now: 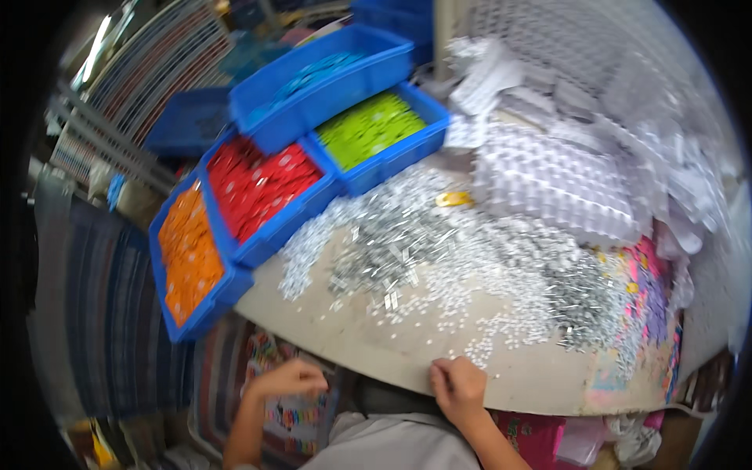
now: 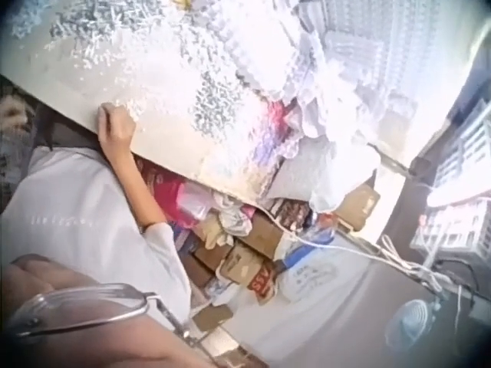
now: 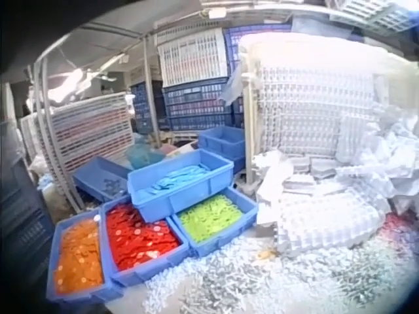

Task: Assembling small plastic components into a white template on a workbench.

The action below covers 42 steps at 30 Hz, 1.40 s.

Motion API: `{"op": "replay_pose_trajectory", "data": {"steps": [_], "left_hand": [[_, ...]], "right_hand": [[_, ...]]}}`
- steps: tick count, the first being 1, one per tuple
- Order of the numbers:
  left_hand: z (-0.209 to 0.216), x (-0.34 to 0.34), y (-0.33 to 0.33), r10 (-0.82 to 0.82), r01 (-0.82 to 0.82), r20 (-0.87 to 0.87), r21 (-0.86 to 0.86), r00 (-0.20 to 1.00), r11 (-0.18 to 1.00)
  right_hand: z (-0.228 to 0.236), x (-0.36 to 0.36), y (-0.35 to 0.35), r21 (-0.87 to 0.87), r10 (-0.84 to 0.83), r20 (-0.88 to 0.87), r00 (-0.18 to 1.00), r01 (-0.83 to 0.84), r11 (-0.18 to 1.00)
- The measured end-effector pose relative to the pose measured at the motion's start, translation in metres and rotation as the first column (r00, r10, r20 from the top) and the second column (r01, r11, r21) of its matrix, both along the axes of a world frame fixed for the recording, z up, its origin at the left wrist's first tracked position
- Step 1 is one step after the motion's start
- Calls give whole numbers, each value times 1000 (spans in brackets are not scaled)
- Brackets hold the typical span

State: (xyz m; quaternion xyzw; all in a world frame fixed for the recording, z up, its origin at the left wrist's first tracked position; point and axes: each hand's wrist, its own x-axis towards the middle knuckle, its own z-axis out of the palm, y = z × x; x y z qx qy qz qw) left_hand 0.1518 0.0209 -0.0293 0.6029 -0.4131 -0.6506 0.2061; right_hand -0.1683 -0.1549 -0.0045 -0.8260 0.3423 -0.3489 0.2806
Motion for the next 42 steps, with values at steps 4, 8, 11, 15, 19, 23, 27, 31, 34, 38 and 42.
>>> {"op": "replay_pose_trajectory", "data": {"steps": [4, 8, 11, 15, 19, 23, 27, 31, 34, 38, 42], "left_hand": [[62, -73, -48, 228, -181, 32, -505, 973, 844], [43, -116, -97, 355, -205, 70, -705, 932, 679], [19, -138, -118, 355, -208, 55, -724, 933, 658], [2, -151, -125, 415, -265, 60, -686, 908, 678], [-8, -141, -115, 465, -342, 18, -653, 885, 676], [-14, -147, -120, 468, -272, 82, -720, 880, 638], [-3, -152, -121, 439, -136, 179, -793, 880, 595], [12, -154, -125, 449, -90, 220, -815, 866, 573], [0, -149, -129, 434, -86, 212, -816, 876, 572], [-7, -150, -134, 446, -109, 203, -806, 872, 581], [-10, -149, -127, 486, -116, 187, -842, 853, 528]], "right_hand": [[28, 4, -39, -237, 36, 31, 999, -27, 971], [66, -1, -116, -445, -154, -75, 985, 105, 890], [85, -8, -181, -465, -296, -104, 949, 217, 859], [101, -4, -263, -537, -335, -101, 937, 232, 811], [103, -9, -360, -677, -651, -144, 746, 405, 614], [115, -73, -413, -655, -879, -117, 462, 630, 418], [117, -103, -399, -643, -891, -55, 451, 667, 377], [126, -114, -395, -685, -880, 5, 474, 643, 342], [125, -122, -420, -761, -876, 38, 480, 582, 287], [131, -140, -465, -402, -739, -111, 664, 650, 645], [153, -122, -454, -431, -650, 106, 752, 624, 652]]}}
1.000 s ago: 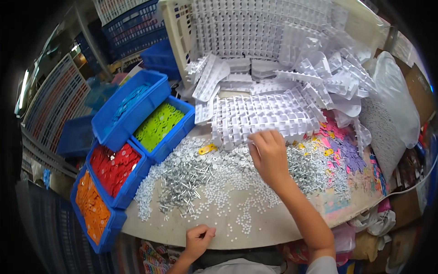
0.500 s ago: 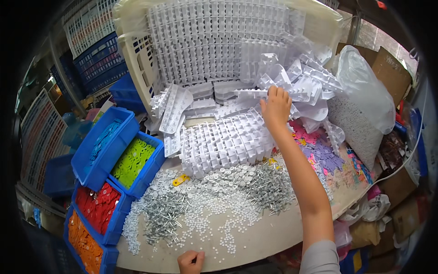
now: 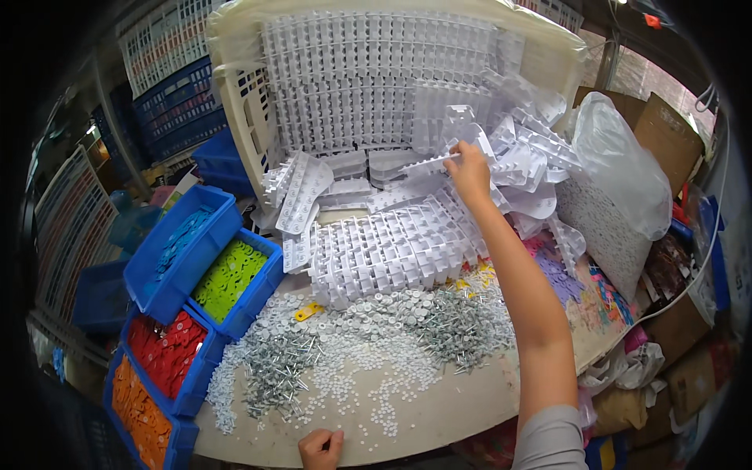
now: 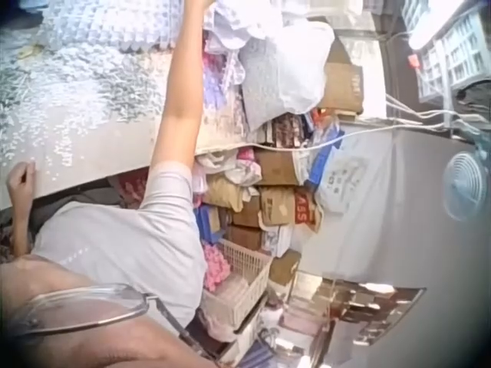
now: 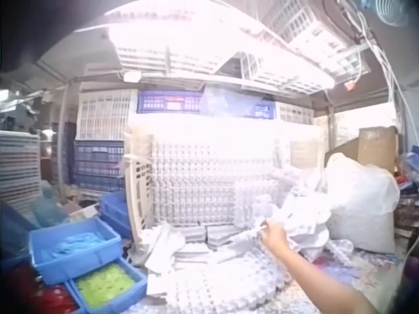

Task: Assembling small plastic components into a white template on a workbench.

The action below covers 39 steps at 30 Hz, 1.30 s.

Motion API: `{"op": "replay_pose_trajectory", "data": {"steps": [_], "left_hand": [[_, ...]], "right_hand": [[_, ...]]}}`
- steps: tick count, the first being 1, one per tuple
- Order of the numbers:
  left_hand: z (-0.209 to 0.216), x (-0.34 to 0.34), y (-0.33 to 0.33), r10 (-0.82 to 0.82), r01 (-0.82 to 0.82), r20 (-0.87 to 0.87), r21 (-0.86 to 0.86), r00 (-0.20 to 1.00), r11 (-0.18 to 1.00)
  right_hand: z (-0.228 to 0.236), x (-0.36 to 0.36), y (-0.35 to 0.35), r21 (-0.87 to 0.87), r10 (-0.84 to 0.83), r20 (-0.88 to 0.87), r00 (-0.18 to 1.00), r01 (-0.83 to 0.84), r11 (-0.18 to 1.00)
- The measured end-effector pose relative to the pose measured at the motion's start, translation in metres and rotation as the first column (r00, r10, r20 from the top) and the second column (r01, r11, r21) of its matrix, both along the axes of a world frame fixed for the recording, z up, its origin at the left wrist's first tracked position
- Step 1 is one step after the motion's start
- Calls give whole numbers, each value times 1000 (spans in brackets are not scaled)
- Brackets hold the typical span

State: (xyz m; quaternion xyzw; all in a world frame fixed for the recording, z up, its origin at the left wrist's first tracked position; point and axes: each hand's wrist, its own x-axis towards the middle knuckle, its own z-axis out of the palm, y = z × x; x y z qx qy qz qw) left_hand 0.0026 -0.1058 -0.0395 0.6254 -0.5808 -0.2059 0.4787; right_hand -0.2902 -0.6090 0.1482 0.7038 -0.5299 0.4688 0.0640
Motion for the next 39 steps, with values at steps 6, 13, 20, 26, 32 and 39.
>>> {"op": "replay_pose_trajectory", "data": {"steps": [6, 13, 20, 26, 32, 39], "left_hand": [[-7, -2, 15, 60, -48, -94, 126, 994, 991], [63, -22, -34, -157, 161, -726, -64, 670, 985], [48, -28, -53, 186, -47, -872, 185, 453, 982], [34, -35, -49, -4, 19, -65, 232, 998, 973], [29, -37, -67, 62, -115, 254, 200, 965, 973], [36, -30, -72, 142, -175, 288, 92, 947, 980]], "right_hand": [[21, 38, 113, -299, 236, 12, 972, -222, 928], [-71, 67, 355, -239, 543, -347, 765, -632, 737], [-117, 74, 443, 64, 764, 1, 645, -763, 644], [-122, 27, 394, 217, 197, -81, 977, -176, 960], [-136, 2, 367, 434, 79, -236, 969, 33, 900], [-141, 14, 368, 598, -48, -206, 977, 165, 785]]}}
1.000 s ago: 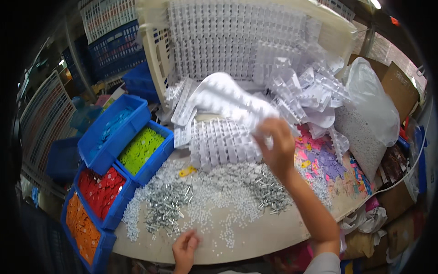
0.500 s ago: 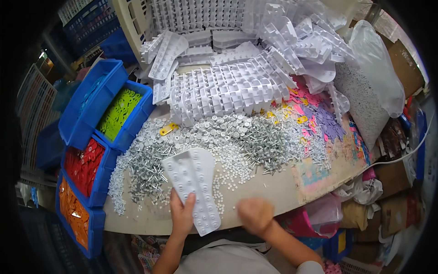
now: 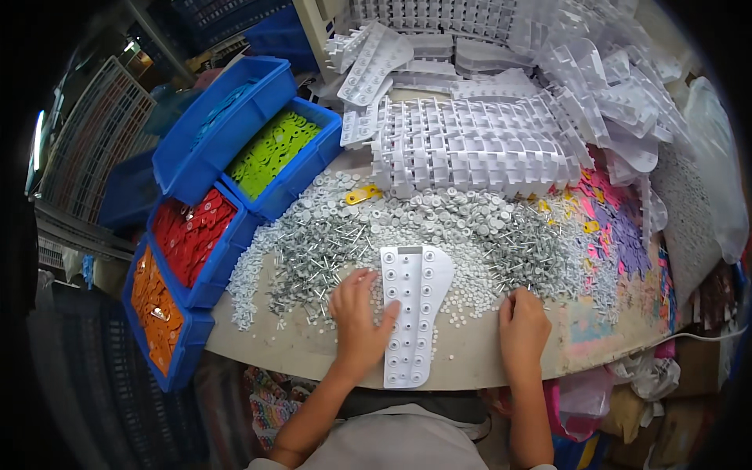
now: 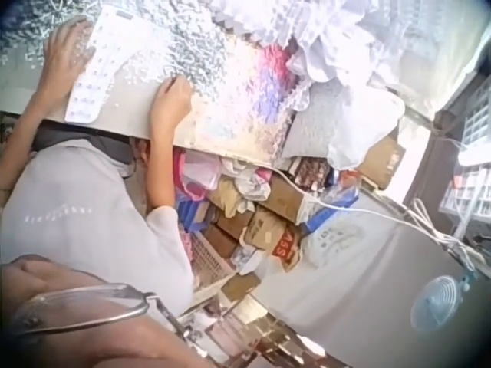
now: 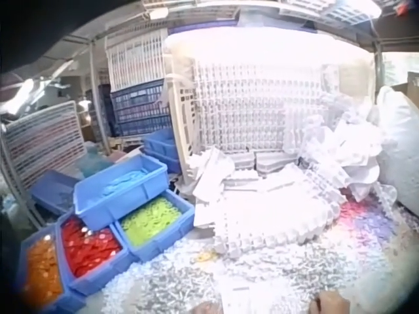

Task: Assembling small plastic components into a white template on a workbench.

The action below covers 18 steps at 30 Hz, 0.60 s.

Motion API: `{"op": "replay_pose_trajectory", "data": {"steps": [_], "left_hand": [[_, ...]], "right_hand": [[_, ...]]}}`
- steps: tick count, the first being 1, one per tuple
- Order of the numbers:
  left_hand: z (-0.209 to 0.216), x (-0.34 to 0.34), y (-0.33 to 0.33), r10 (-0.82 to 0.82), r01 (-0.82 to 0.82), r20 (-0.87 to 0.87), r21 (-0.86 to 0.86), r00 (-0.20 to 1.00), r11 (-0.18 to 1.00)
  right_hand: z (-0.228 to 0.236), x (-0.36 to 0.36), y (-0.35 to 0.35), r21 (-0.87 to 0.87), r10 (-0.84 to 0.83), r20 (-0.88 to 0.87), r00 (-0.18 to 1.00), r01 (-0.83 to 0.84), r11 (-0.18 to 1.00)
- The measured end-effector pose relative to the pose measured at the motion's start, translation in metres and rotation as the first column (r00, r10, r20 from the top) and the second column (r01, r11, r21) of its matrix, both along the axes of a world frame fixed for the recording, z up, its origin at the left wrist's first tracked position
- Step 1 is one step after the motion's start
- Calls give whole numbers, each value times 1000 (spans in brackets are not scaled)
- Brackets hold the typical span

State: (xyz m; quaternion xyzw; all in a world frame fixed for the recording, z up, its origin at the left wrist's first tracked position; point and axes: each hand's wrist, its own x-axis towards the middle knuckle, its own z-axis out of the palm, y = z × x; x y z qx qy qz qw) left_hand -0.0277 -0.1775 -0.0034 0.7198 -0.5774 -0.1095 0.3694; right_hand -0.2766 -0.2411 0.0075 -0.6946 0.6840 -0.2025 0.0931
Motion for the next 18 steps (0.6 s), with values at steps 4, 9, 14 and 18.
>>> {"op": "replay_pose_trajectory", "data": {"steps": [4, 9, 14, 18], "left_hand": [[12, 61, -7, 13, -9, 147, -30, 989, 1000], [13, 100, -13, -213, 219, 296, 15, 931, 976], [17, 104, -18, -341, 295, 468, 172, 816, 940], [20, 109, -23, -375, 329, 465, 181, 802, 927]], "right_hand": [[8, 0, 1, -95, 26, 21, 999, -24, 995], [16, 16, 4, -79, 131, 381, 915, -109, 991], [20, 62, -3, -214, 352, 519, 779, -281, 936], [19, 87, -23, -201, 393, 542, 743, -339, 919]]}}
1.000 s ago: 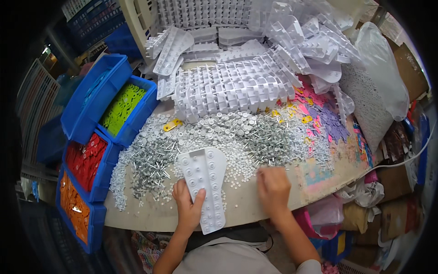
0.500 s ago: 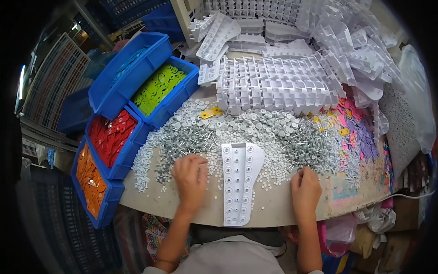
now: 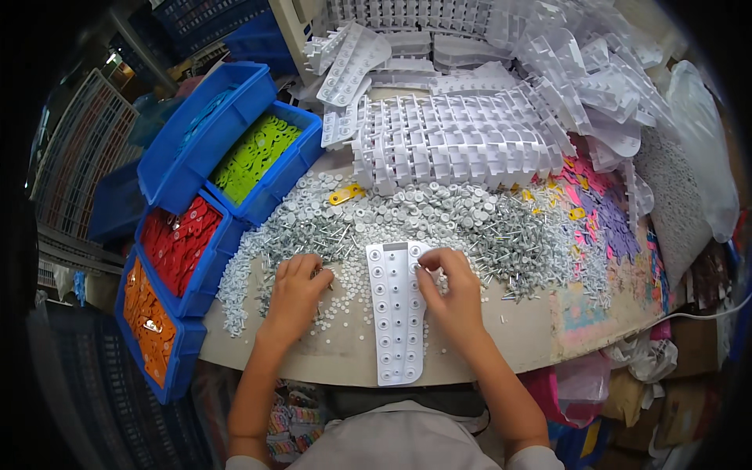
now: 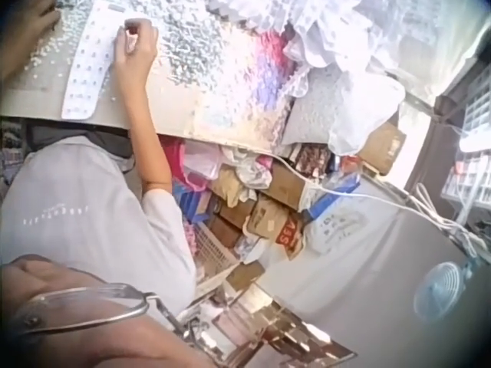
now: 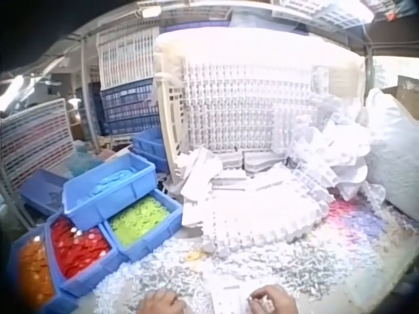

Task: Assembling small plastic components into a white template on a workbench.

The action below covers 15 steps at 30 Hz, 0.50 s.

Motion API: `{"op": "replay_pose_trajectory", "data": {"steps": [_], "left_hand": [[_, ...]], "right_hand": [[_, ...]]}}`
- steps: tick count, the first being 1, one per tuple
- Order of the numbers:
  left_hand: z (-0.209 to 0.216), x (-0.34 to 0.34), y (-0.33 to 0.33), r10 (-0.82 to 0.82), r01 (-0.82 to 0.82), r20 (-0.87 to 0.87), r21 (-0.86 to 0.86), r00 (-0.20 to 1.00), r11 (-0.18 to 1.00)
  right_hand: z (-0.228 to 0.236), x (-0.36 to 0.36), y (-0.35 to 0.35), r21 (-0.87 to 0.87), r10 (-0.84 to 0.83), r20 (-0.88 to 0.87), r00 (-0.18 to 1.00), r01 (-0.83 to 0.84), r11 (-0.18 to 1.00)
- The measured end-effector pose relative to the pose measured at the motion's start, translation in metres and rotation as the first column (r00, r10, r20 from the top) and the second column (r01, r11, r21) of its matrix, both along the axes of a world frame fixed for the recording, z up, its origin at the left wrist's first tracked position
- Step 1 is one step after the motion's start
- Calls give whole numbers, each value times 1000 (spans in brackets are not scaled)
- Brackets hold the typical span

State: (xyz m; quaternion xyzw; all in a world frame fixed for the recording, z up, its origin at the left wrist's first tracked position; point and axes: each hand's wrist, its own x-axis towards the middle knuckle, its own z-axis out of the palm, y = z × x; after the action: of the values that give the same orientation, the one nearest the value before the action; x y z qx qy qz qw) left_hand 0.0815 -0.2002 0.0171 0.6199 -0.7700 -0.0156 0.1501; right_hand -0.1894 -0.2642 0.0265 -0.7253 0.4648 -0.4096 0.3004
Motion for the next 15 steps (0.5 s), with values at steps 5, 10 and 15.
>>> {"op": "replay_pose_trajectory", "data": {"steps": [5, 10, 15], "left_hand": [[-5, 4, 0, -78, 80, 26, -71, 997, 994], [0, 0, 2, 39, -70, -252, -118, 967, 991], [13, -22, 0, 37, -94, -607, -62, 794, 994]], "right_hand": [[-15, 26, -25, 6, 46, 1, 999, -46, 999], [-24, 36, -26, 58, 59, -90, 994, -54, 997], [-22, 35, -28, -107, 95, -209, 973, -119, 987]]}}
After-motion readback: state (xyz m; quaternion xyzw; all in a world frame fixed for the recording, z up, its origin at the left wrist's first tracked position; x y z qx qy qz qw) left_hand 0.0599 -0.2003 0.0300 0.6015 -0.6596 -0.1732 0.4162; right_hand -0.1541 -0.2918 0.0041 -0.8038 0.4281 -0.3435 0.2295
